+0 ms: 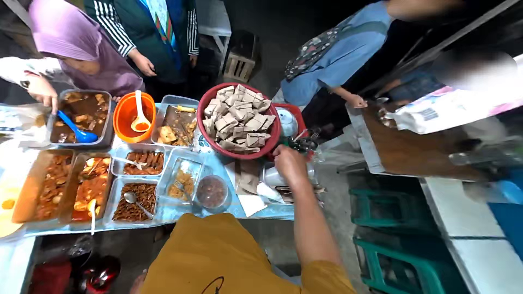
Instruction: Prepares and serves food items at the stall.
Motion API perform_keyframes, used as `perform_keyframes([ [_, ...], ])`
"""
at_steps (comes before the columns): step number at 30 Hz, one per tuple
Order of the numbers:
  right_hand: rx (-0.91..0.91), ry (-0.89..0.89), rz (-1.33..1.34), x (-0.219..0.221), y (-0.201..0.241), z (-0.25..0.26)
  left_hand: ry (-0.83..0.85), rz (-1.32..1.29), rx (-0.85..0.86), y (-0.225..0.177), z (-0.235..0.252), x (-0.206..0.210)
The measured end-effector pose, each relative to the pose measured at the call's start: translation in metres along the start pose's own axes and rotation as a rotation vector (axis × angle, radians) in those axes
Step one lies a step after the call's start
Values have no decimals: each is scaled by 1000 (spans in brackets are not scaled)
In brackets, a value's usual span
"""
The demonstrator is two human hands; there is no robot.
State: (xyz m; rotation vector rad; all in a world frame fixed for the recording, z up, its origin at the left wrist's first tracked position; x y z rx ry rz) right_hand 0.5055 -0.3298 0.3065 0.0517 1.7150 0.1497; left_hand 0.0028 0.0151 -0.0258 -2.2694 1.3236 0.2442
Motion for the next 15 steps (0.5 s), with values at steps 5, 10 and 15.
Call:
perform_keyframes([
  [5,31,-126,-8,-21,-32,31,-9,-153,20,-3,26,-2],
  [10,68,0,-131,-8,-48,68,-7,-281,-26,22,68,18],
  [15,53,-128,35,-25,-22,53,-5,-123,-9,-3,22,28],
])
Point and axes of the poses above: each hand's wrist, its own z-axis towards the middle knuckle, its own x-axis out of the palm, y = z × x, the point moved 3 cm from there along z, towards the middle knuckle, and after that the axes turned 3 degrees about z, right-handed, at the moved point
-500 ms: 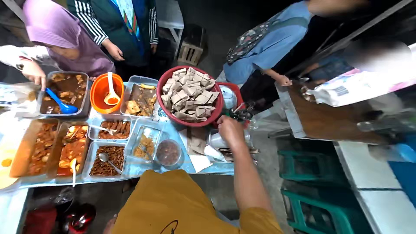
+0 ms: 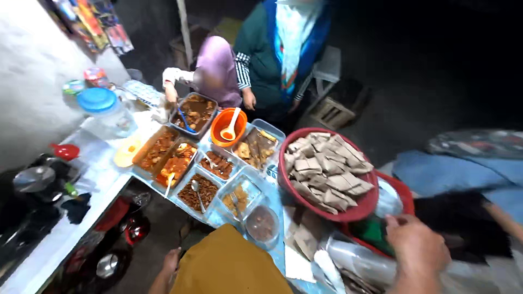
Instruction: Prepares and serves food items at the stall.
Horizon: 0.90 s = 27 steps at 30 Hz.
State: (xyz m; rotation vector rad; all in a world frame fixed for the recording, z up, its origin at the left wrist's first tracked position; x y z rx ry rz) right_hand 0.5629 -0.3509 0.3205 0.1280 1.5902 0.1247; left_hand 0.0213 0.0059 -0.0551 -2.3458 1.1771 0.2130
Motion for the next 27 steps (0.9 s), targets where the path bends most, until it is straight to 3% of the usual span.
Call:
perform_keyframes([
  [7,-157,-183,150,-3,36,-41,46,-70,-105,33,4,-5],
  [17,-273,-101,245,24,63,-79,5,-87,-148,74,14,-41],
  [27,-364,-21,259,48,82,-98,24,-107,-134,66,8,-44],
])
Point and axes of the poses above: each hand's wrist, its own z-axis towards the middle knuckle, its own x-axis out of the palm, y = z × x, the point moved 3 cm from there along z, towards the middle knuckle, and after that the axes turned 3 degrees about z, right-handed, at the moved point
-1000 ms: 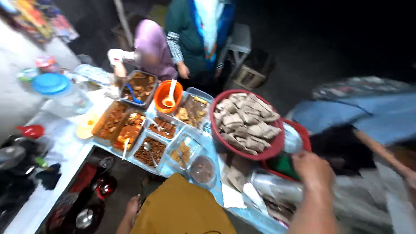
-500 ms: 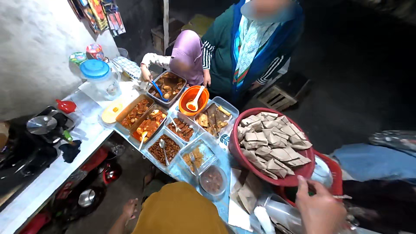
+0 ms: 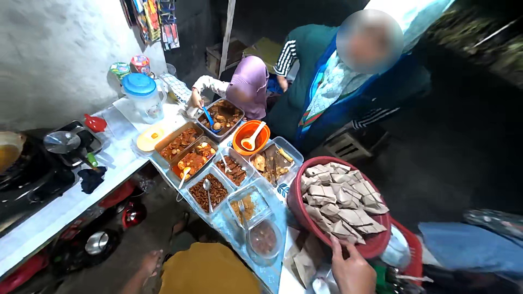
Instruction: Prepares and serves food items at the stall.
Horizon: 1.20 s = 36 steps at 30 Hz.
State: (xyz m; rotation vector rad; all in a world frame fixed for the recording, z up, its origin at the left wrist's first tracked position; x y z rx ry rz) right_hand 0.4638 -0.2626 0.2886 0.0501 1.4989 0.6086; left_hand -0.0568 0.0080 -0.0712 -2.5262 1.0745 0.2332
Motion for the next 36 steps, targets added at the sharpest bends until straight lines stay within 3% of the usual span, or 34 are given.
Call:
perform_keyframes([
  [6,-36,24,1,10,11,-4,22,94,-5,1,-7,-4],
  [17,-78,89,37,33,29,-14,-16,-25,-28,7,-2,-26],
  [30,-122,87,30,29,38,-12,4,74,20,2,-11,-14],
  [36,-146,120,46,53,73,-7,7,65,83,-40,8,-65],
])
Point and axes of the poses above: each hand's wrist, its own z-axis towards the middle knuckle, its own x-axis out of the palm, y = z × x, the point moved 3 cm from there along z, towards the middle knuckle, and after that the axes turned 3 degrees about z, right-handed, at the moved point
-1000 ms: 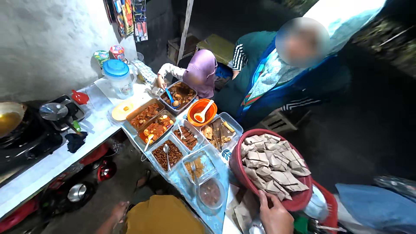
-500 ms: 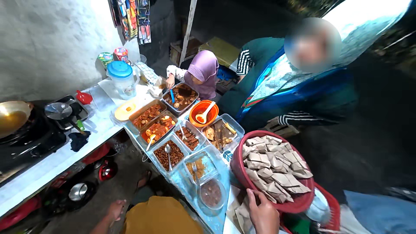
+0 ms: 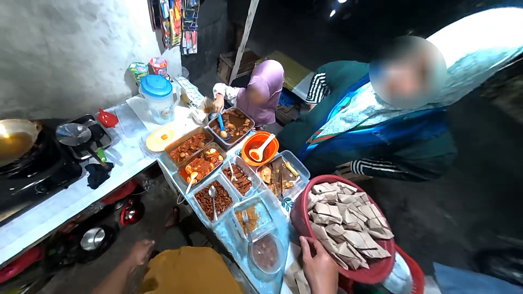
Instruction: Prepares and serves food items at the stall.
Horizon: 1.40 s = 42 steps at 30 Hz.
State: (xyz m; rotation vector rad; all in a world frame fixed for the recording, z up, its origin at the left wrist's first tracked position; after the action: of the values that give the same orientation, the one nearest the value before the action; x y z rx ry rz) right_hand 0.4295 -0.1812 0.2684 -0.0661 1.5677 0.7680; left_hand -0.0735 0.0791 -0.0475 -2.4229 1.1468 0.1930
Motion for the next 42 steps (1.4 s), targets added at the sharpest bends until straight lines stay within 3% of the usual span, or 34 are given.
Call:
perform_keyframes([
  [7,7,66,36,58,82,11,-129,-140,269,-160,25,-123],
  [13,30,102,136,114,179,6,-61,0,318,-220,78,-182],
  [19,55,146,83,160,231,-2,37,87,339,-233,110,-199],
  [25,105,114,86,183,252,-19,158,303,355,-240,120,-205],
  [34,155,170,75,190,262,-27,81,482,425,-247,147,-221],
  [42,141,254,60,195,265,-21,74,484,372,-227,145,-218],
])
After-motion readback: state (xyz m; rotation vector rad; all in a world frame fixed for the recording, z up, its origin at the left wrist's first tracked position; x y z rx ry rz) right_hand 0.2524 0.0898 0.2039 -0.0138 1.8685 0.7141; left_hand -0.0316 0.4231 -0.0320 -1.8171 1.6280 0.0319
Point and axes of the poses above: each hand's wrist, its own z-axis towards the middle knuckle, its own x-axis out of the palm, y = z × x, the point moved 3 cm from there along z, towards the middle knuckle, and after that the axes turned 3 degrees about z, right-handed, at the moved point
